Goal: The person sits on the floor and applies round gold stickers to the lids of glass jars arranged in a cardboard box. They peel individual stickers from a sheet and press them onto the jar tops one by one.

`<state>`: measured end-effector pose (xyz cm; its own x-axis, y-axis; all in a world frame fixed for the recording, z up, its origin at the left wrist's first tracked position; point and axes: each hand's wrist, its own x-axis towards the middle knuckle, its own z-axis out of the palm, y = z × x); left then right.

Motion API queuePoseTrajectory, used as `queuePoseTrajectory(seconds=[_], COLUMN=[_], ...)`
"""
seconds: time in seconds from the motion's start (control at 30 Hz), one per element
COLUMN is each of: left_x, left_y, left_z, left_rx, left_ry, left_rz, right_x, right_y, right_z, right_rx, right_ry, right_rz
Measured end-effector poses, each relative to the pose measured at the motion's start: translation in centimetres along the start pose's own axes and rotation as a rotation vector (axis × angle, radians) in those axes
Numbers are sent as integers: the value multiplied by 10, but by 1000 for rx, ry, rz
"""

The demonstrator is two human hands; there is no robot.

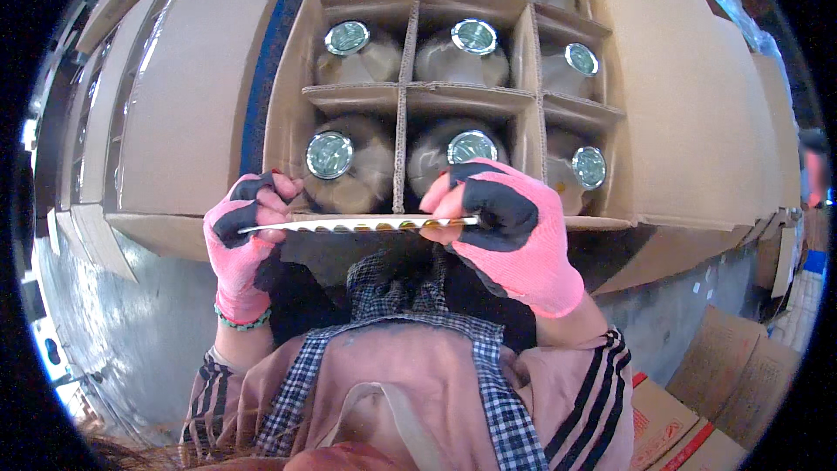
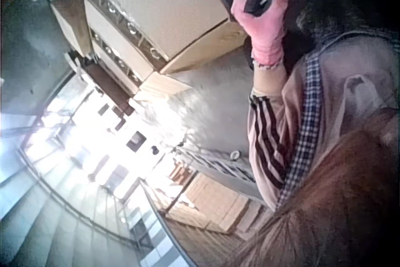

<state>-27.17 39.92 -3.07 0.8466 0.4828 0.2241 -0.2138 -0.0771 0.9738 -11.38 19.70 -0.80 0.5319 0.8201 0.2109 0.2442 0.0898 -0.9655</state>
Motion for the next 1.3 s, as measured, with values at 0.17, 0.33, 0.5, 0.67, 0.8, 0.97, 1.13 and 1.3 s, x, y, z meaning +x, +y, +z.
queuePoseTrajectory(seconds=[0.17, 0.33, 0.5, 0.67, 0.8, 0.97, 1.13, 1.3], left_x=[-3, -6, -5, -5, -7, -6, -5, -5], left_y=[-3, -5, -5, -2, -5, -6, -6, -5], left_z=[4, 6, 3, 0, 3, 0, 1, 4], left_rx=[-22, -54, 185, 163, 190, 147, 139, 167], left_ry=[37, 64, -89, 39, 66, 52, 60, 46], left_rz=[-25, 25, -67, -102, -48, -68, -81, -107], right_x=[-3, -7, -2, -2, -3, -2, -3, -1], right_y=[-7, 1, 7, -8, 0, 2, 5, 3], right_z=[7, 4, 0, 0, -4, -2, -3, -4], right_rx=[127, -28, -39, -66, -142, -190, -194, -339], right_ry=[13, 33, 11, -34, 16, 3, 61, 88], right_rz=[178, -12, -164, 64, -88, -128, -147, -259])
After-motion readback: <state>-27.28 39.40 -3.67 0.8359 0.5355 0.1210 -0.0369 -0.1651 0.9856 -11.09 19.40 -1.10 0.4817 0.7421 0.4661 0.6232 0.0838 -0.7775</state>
